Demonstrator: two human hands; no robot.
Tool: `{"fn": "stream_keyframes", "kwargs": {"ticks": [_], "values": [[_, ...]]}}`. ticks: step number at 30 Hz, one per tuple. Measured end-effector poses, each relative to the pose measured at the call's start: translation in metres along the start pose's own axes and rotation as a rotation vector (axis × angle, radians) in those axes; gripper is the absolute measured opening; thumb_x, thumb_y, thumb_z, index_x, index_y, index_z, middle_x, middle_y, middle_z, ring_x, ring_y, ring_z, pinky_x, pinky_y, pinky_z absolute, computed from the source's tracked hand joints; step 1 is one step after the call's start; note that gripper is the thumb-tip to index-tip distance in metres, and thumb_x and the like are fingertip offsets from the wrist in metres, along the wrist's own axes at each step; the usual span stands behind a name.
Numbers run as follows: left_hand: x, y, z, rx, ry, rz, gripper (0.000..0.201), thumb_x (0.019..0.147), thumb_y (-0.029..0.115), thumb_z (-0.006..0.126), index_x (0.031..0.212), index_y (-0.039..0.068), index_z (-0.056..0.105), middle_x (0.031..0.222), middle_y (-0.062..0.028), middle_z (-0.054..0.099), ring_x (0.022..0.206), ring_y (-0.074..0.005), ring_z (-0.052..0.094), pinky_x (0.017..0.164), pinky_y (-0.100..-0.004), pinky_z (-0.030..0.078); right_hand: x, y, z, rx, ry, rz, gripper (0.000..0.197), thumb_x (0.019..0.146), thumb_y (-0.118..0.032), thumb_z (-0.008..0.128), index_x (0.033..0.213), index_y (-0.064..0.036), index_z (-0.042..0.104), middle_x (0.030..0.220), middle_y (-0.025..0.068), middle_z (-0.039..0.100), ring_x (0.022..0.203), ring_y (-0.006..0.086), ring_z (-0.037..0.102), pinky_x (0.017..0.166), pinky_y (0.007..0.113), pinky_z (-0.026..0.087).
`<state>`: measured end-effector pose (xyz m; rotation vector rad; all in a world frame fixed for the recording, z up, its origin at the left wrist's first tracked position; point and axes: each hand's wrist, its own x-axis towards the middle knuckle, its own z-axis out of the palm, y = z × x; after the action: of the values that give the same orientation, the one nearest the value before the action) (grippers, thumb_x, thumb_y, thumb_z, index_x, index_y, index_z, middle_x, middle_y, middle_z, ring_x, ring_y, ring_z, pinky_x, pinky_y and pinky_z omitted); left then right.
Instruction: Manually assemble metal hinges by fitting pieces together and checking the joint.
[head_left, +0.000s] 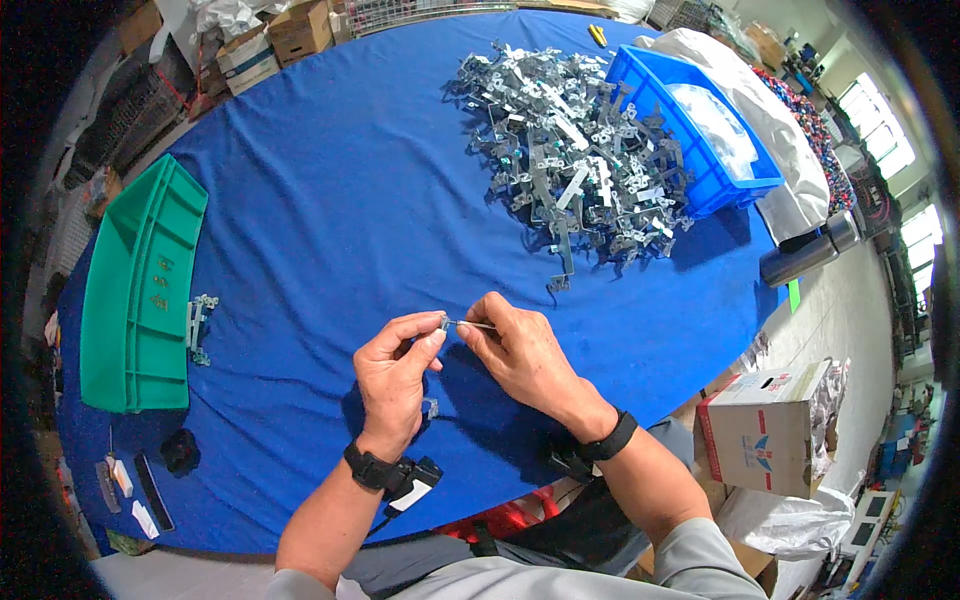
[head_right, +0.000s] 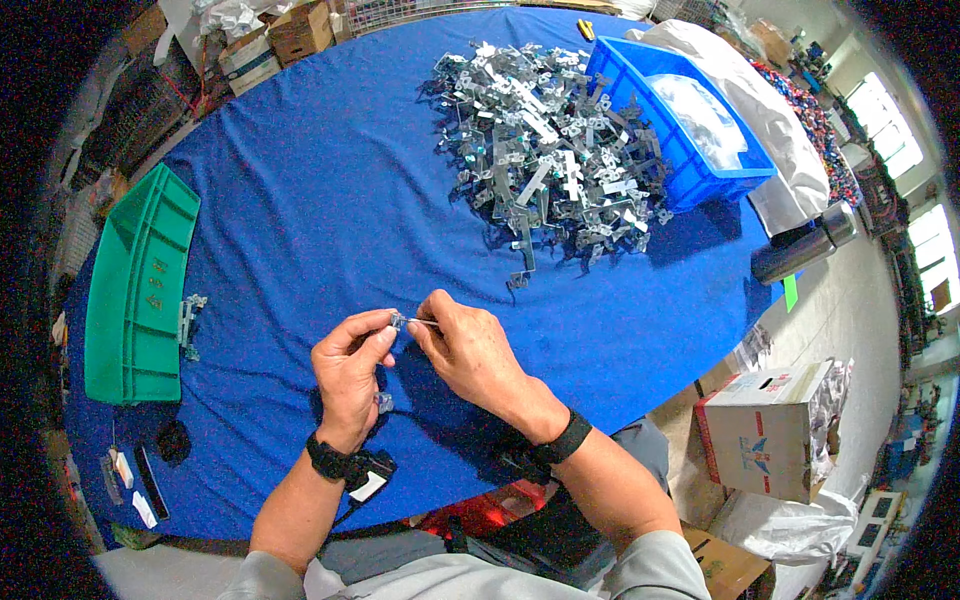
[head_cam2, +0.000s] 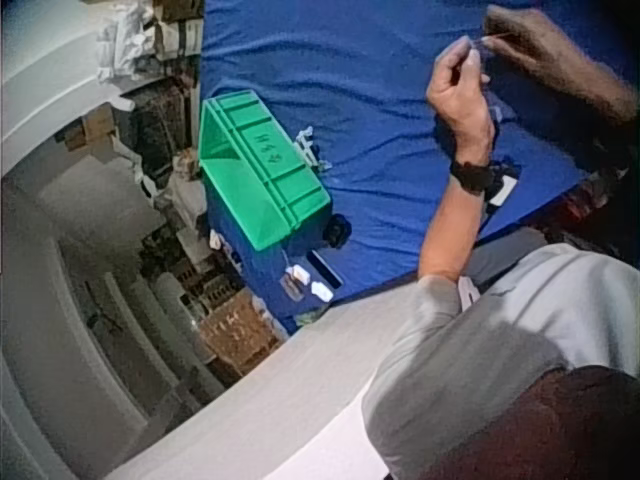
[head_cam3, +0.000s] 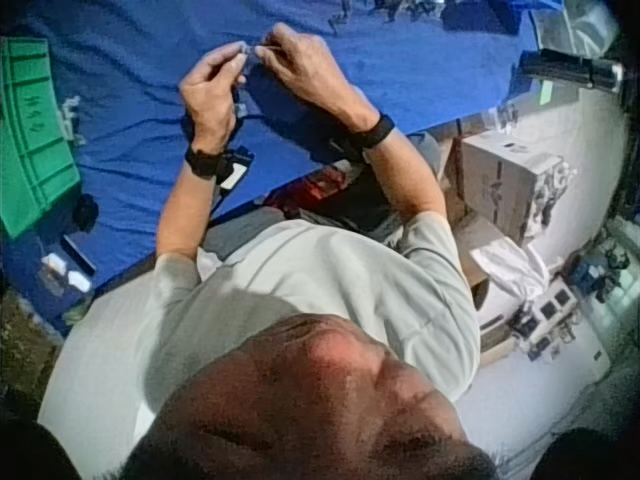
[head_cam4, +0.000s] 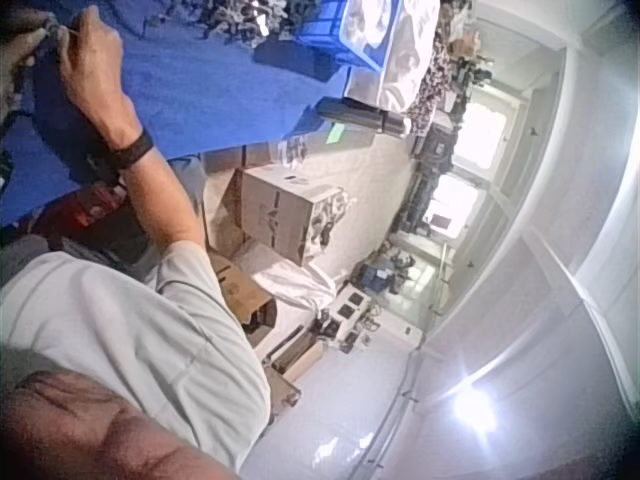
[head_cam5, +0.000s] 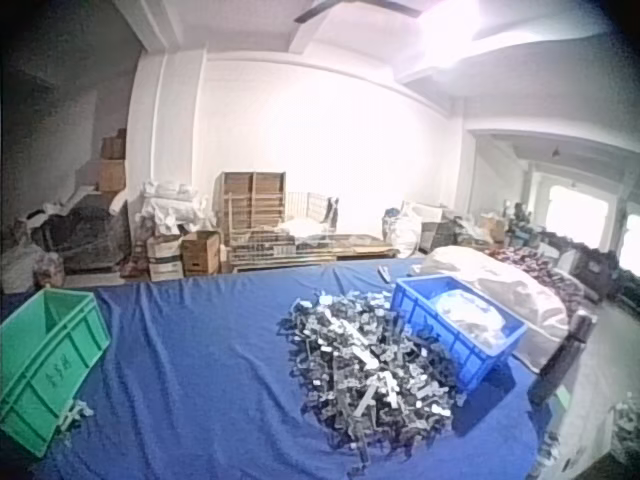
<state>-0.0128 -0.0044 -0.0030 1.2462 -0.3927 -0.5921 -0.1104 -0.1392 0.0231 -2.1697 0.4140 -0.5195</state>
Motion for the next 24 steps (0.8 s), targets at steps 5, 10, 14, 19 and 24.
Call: {"fn": "stream_keyframes", "kwargs": {"ticks": [5,10,14,19,24], "values": [[-0.0003,0.0007,-0.0008,0.008,-0.002,0.009,0.017,0.085,-0.006,0.066,0.101,0.0,0.071,0.104,-0.0107,0.07,0.081,-0.0099,0.064,0.061,-0.0207,0.051,-0.0007,-0.0009,-0.0032,-0.015,-0.029,0.022,0.022,0.092,-0.02,0.062,0.085,-0.0005,0.055,0.058,0.0171,0.058,0.055,0.0376,0.06,0.051,0.046,0.045],[-0.0002,0.0004,0.0019,-0.007,0.016,0.012,0.018,0.085,-0.003,0.067,0.102,0.0,0.071,0.098,-0.0077,0.071,0.076,-0.0082,0.062,0.059,-0.0206,0.05,-0.0006,0.002,0.0034,0.058,0.067,-0.036,0.025,0.093,-0.022,0.063,0.08,-0.0013,0.055,0.056,0.0175,0.056,0.052,0.0377,0.057,0.049,0.046,0.043],[-0.0001,0.0015,0.002,-0.012,0.013,-0.007,0.018,0.085,-0.004,0.067,0.102,0.0,0.071,0.099,-0.0084,0.071,0.077,-0.0084,0.063,0.06,-0.0207,0.05,-0.0015,0.0002,-0.0002,0.022,0.003,0.039,0.025,0.092,-0.021,0.063,0.079,-0.0014,0.055,0.057,0.0179,0.056,0.052,0.0377,0.057,0.048,0.045,0.042],[-0.0004,0.002,0.0006,-0.027,0.001,-0.026,0.018,0.086,-0.004,0.067,0.103,0.0,0.07,0.098,-0.0078,0.071,0.079,-0.0083,0.063,0.061,-0.0208,0.051,0.0004,-0.0012,-0.0051,-0.039,-0.053,0.033,0.018,0.09,-0.017,0.064,0.086,-0.0022,0.054,0.063,0.0169,0.06,0.057,0.0381,0.059,0.052,0.045,0.045],[0.0004,0.0018,0.003,-0.077,0.001,-0.036,0.018,0.086,-0.002,0.068,0.104,0.0,0.07,0.098,-0.0074,0.07,0.08,-0.0089,0.064,0.062,-0.021,0.052,-0.0028,0.0014,-0.0007,-0.073,0.047,-0.109,0.016,0.09,-0.015,0.064,0.088,-0.0024,0.054,0.068,0.0173,0.061,0.063,0.0389,0.061,0.056,0.046,0.047]]}}
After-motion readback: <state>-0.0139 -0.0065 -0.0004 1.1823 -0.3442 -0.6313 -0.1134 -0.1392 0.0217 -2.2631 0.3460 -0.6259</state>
